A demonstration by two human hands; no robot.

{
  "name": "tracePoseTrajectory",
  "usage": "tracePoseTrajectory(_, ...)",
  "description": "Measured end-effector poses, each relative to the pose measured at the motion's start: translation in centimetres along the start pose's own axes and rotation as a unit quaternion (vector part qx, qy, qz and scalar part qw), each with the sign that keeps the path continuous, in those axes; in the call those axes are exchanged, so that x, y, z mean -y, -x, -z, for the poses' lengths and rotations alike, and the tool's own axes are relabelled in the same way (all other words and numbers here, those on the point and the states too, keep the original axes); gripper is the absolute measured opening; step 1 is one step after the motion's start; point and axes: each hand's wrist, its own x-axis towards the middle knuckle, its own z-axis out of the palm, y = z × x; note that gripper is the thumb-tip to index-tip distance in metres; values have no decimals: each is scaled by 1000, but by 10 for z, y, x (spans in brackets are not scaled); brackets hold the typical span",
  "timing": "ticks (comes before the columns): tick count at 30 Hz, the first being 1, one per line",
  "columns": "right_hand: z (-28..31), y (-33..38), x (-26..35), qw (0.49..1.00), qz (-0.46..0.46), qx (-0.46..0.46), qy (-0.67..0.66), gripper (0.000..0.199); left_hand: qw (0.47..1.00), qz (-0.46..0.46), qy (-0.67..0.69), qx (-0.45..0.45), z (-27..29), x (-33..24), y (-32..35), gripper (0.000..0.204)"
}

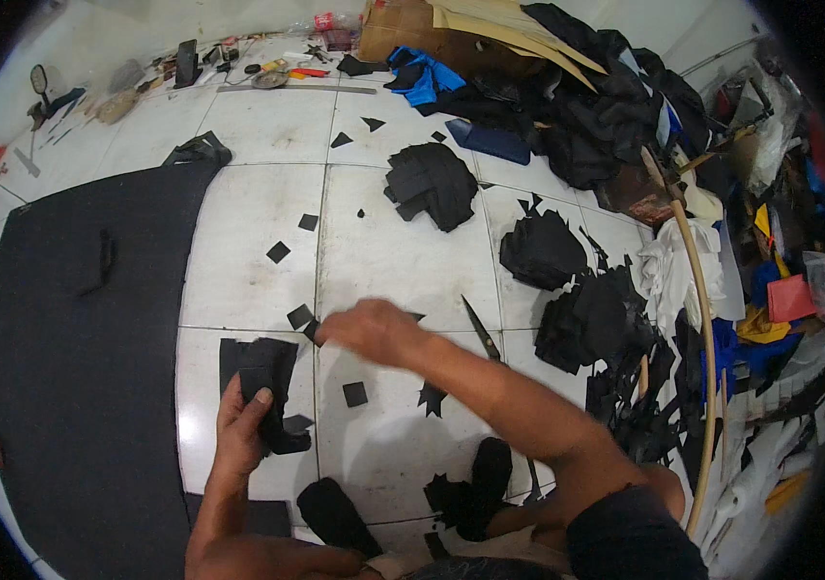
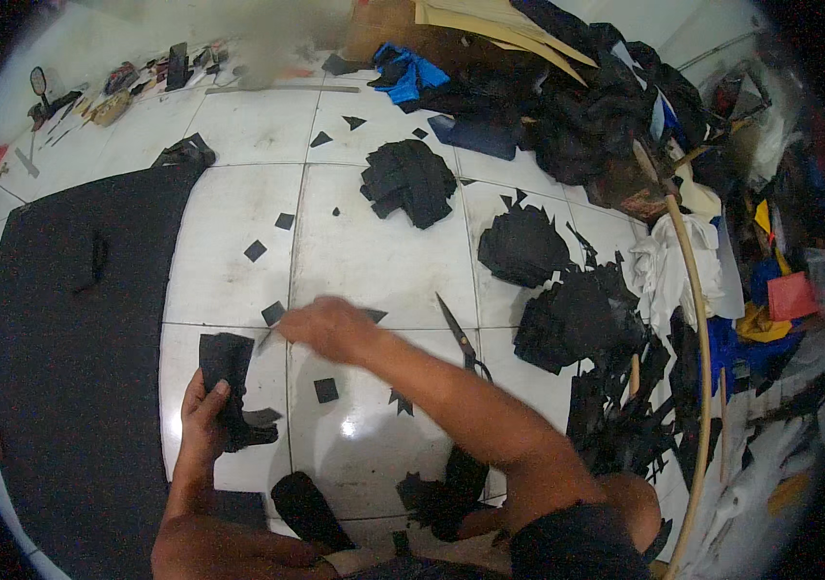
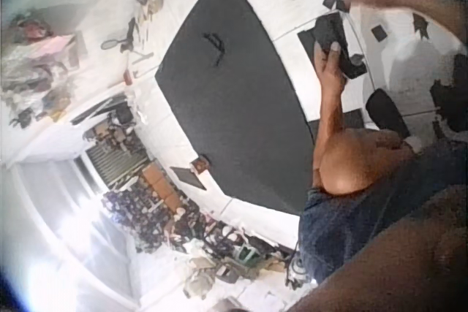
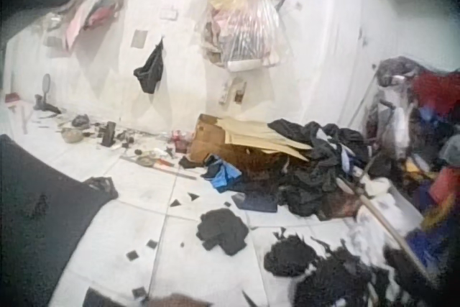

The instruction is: The person cuts a large black sheet into smaller rectangular pieces using scissors, then stacks the cut pieces on the floor. The person repeatedly picks up the sheet, cuts strips, and organizes the resulting pieces into a growing pile.

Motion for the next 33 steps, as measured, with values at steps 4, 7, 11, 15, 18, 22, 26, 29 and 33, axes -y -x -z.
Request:
tracePoseTrajectory(4,106,-8,-88,991,-116,13,70,27,993,-53,27,-99,39,-32,7,49)
tracePoseTrajectory(7,170,-12,-62,948,-291,119,-43,39,995,-60,26,-81,30,-56,-9,46)
tracePoseTrajectory(11,234,-3,-98,924,-368,-14,-106,38,997,-80,14,16,17,-75,-39,44)
tracePoseTrajectory(15,229,16,-125,858,-387,-175,-290,28,998,-60,-14,13,3,-89,-61,37)
tracePoseTrajectory(18,211,26,-123,812,-393,-233,-363,34,997,-53,-60,6,-14,-94,-72,34)
tracePoseTrajectory(22,134,43,-139,725,-409,-232,-503,33,996,-14,-87,12,-44,-106,-74,35)
tracePoseTrajectory(26,40,56,-129,614,-400,-215,-645,30,994,37,-105,17,-64,-103,-88,36)
tracePoseTrajectory(29,15,57,-124,520,-410,-243,-709,21,990,81,-116,1,-84,-100,-98,37)
tracePoseTrajectory(33,3,54,-140,788,-444,-254,-343,24,985,135,-104,-10,-113,-75,-120,35)
